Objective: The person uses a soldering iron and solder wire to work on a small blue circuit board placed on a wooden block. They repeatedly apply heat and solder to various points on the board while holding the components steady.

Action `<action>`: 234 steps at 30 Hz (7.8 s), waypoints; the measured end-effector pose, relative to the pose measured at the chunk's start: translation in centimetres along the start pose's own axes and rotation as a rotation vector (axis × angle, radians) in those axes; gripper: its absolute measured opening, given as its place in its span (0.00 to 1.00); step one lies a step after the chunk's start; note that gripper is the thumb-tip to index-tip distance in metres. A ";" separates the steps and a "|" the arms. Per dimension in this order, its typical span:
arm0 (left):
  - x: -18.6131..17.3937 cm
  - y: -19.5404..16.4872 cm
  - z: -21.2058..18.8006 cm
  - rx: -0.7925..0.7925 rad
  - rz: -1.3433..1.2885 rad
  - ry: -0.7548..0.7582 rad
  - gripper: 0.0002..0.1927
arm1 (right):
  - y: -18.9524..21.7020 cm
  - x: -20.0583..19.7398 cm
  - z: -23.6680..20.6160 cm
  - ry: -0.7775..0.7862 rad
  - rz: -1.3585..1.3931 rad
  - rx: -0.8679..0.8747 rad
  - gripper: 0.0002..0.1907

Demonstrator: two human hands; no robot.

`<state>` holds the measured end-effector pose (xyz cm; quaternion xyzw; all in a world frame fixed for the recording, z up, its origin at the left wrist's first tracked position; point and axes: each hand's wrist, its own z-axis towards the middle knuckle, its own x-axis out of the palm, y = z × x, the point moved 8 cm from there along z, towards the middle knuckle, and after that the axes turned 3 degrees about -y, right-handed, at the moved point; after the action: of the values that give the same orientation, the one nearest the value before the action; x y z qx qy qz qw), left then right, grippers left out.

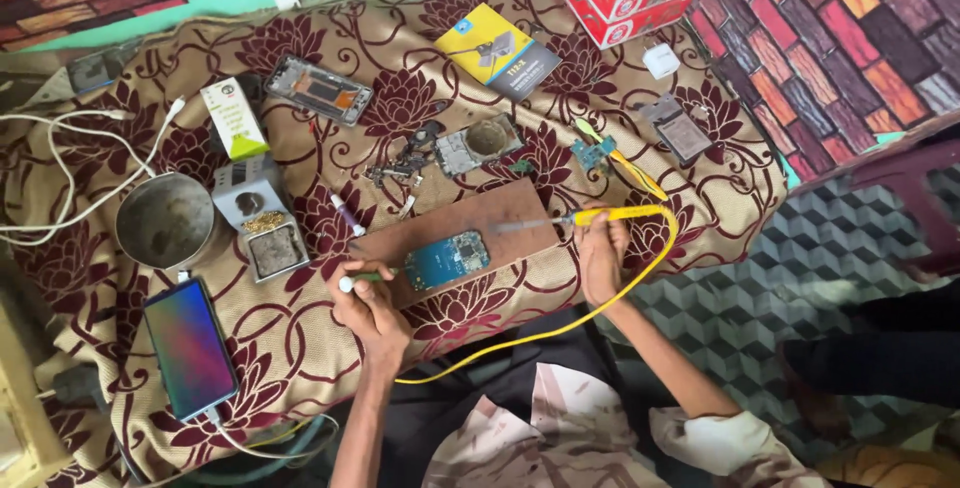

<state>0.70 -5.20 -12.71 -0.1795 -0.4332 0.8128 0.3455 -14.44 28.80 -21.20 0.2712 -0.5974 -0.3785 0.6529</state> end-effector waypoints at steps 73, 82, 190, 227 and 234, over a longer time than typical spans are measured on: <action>0.7 -1.5 0.4 0.038 -0.033 0.018 0.18 | 4.3 5.1 -1.2 0.223 -0.485 -0.144 0.08; 1.5 -2.4 0.4 0.044 -0.005 0.030 0.19 | 12.2 11.8 -5.0 0.306 -1.021 -0.661 0.05; 0.1 -0.3 3.0 0.082 -0.008 -0.058 0.26 | 2.2 16.5 4.3 -0.006 -0.870 -0.445 0.07; 0.2 -1.0 1.9 0.152 0.037 0.009 0.22 | 0.5 7.0 -0.6 0.058 0.003 -0.050 0.10; -0.3 -0.3 2.1 0.088 0.029 -0.039 0.23 | 1.2 7.9 -1.0 0.137 -0.111 -0.122 0.10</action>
<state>-0.22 -6.52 -11.27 -0.1546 -0.4012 0.8393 0.3327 -13.29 22.95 -15.86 0.2889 -0.5114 -0.4303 0.6855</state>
